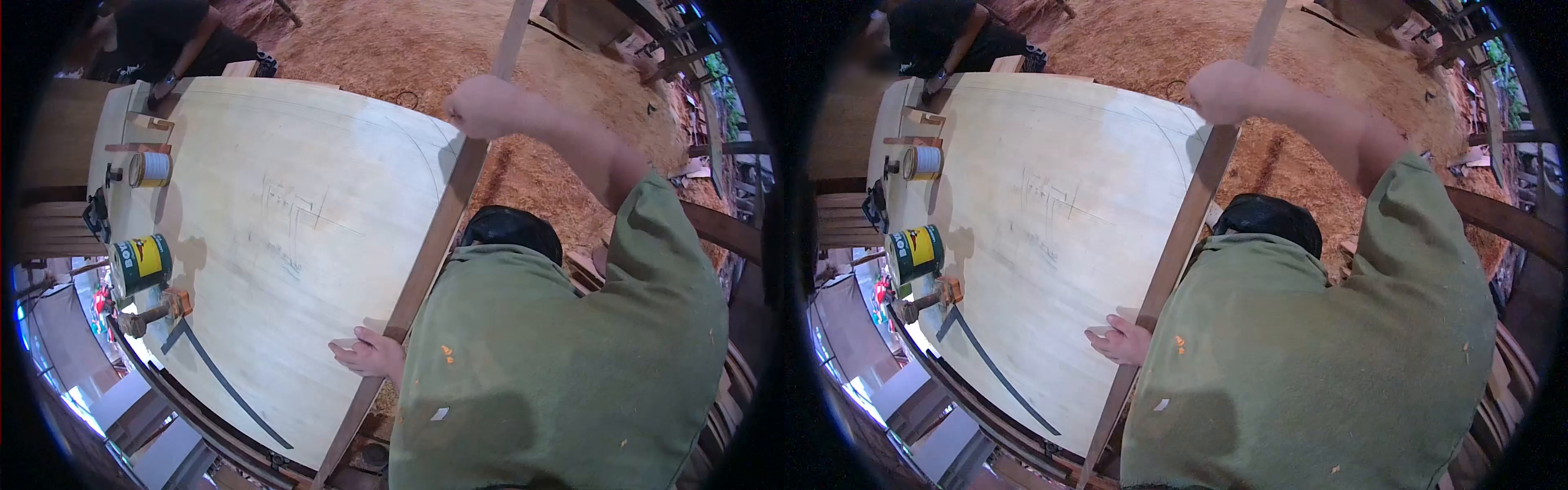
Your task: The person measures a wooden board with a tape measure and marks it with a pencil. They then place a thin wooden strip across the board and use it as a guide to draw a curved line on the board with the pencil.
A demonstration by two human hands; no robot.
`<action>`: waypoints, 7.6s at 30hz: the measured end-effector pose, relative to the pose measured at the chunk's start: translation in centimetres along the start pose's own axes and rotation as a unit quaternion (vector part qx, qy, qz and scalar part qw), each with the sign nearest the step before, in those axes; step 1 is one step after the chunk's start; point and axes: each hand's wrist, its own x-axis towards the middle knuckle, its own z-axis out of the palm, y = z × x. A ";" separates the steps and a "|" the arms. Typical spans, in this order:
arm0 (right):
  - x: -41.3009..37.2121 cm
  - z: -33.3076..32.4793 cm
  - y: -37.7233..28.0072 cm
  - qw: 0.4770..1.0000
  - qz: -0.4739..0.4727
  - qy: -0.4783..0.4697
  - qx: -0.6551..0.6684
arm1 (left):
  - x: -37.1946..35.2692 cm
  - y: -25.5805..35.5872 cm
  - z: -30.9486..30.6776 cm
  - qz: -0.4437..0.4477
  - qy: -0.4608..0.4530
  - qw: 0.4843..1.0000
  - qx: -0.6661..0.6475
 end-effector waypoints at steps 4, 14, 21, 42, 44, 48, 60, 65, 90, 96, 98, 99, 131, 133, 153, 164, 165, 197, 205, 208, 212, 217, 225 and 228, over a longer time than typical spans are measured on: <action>-2.3 2.2 -6.3 0.998 -0.042 0.035 -0.038 | 0.1 -1.4 0.7 0.056 0.074 0.994 -0.050; -5.3 8.5 -6.6 0.662 0.141 0.502 0.538 | 1.9 -6.8 -1.7 0.477 -0.062 0.864 -0.146; -8.7 10.3 -5.4 0.414 0.278 0.521 0.692 | 3.8 -7.2 -2.7 0.438 -0.170 0.847 -0.248; -16.6 16.2 4.4 0.433 0.238 0.511 0.704 | 15.2 -5.5 0.2 0.250 0.243 0.937 -0.017; -16.6 15.9 7.2 0.462 0.220 0.469 0.720 | 12.9 -4.5 -0.5 0.126 0.301 0.944 0.056; -16.7 15.0 13.3 0.603 0.136 0.403 0.675 | 10.8 -7.1 2.0 -0.039 0.332 0.941 0.046; -12.9 17.5 16.6 0.778 0.141 0.161 0.591 | -0.6 -8.1 1.6 -0.292 0.162 0.941 0.051; -8.3 15.3 12.3 0.785 0.076 0.039 0.614 | 1.4 -8.1 1.8 -0.426 0.054 0.903 0.024; 3.1 16.8 2.5 0.768 0.037 0.211 0.603 | 5.2 -7.5 -4.9 -0.191 -0.401 0.887 0.122; 3.2 17.1 2.5 0.763 0.031 0.241 0.599 | 4.7 -6.0 -5.9 -0.184 -0.437 0.872 0.123; 2.6 16.4 2.2 0.761 0.038 0.246 0.599 | 4.3 -4.5 -6.8 -0.172 -0.441 0.874 0.111; 2.6 16.3 2.0 0.757 0.042 0.252 0.602 | 4.5 -4.9 -6.5 -0.173 -0.441 0.874 0.109; 3.0 16.3 2.5 0.758 0.031 0.229 0.610 | 7.2 -8.5 -4.5 -0.211 -0.451 0.856 0.138; 3.1 16.3 2.6 0.761 0.034 0.233 0.604 | 7.1 -8.1 -4.8 -0.212 -0.456 0.854 0.135; 2.9 16.1 2.7 0.771 0.043 0.233 0.591 | 6.4 -7.3 -4.9 -0.237 -0.433 0.861 0.120; 3.3 16.0 3.2 0.784 0.050 0.135 0.604 | 5.9 -7.7 -5.1 -0.217 -0.426 0.875 0.081; 3.3 15.7 3.3 0.789 0.058 0.114 0.600 | 5.9 -8.0 -4.8 -0.221 -0.424 0.875 0.077; 38.0 -8.2 4.4 0.789 -0.418 -0.088 0.442 | -6.6 24.7 7.9 -0.355 0.563 0.501 -0.554; 54.5 -8.5 -10.4 0.709 -0.620 -0.056 0.332 | -10.4 43.1 14.4 -0.534 0.611 0.280 -0.513; 58.3 -8.3 -15.6 0.704 -0.652 -0.065 0.273 | -9.1 48.9 14.8 -0.604 0.588 0.360 -0.400; 59.2 -7.4 -19.7 0.679 -0.679 -0.125 0.250 | -6.9 52.7 15.9 -0.617 0.556 0.493 -0.259; 57.5 -6.6 -22.4 0.720 -0.689 0.009 0.084 | -5.9 54.3 16.8 -0.603 0.525 0.517 -0.307; 57.8 -7.0 -22.5 0.785 -0.612 0.065 0.074 | -1.8 54.4 16.9 -0.658 0.477 0.561 -0.156; 57.4 -7.3 -22.8 0.788 -0.608 0.092 0.022 | -1.4 54.3 18.6 -0.657 0.489 0.560 -0.129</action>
